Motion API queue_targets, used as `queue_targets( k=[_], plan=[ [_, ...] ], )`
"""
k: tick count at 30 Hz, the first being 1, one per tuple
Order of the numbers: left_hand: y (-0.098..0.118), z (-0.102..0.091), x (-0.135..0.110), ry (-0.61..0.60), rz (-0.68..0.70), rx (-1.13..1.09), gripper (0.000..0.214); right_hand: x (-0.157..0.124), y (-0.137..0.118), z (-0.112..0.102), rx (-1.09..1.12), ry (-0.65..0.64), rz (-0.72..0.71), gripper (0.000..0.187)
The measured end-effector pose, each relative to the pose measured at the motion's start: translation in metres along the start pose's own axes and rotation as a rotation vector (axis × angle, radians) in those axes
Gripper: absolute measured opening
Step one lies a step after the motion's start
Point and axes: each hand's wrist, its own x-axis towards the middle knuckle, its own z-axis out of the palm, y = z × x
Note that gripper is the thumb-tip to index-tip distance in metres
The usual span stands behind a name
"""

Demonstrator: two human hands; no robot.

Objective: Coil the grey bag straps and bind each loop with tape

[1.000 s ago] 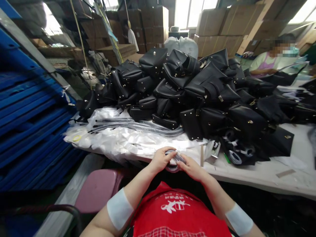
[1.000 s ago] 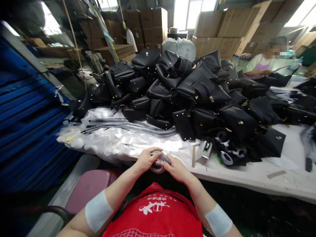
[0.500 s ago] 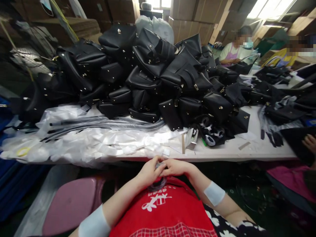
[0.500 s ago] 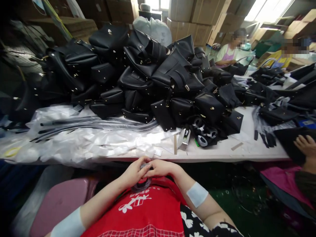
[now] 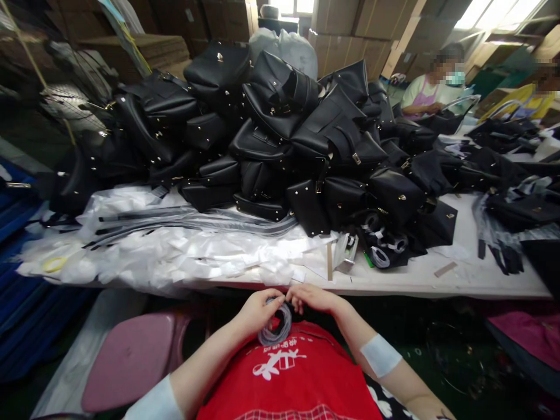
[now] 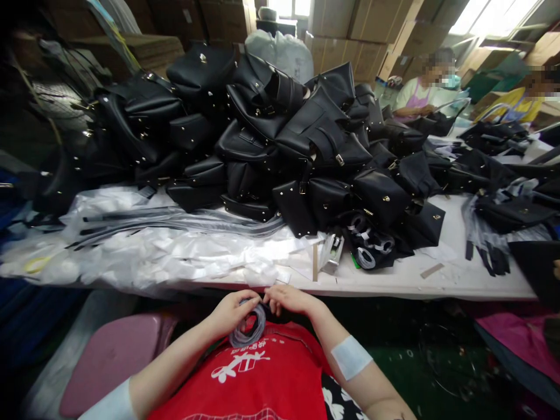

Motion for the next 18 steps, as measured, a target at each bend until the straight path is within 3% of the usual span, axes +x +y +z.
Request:
queue_targets(
  k=[3,7,10,13,18],
  plan=[
    [-0.015,-0.003,-0.009,0.103,-0.02,-0.063,0.04,0.013,0.026,-0.023,-0.12,0.335,0.248,0.041],
    [-0.023,-0.009,-0.017,0.123,-0.021,-0.179,0.044,0.023,0.06,-0.036,-0.323,0.57,0.434,0.038],
    [-0.02,-0.01,-0.021,0.123,-0.007,-0.215,0.044,0.028,0.079,-0.032,-0.452,0.64,0.49,0.031],
    [-0.018,-0.011,-0.025,0.138,0.002,-0.217,0.043,0.029,0.088,-0.033,-0.466,0.634,0.49,0.038],
    [-0.023,-0.012,-0.031,0.155,-0.021,-0.267,0.047,0.009,0.066,-0.048,-0.341,0.74,0.356,0.039]
  ],
)
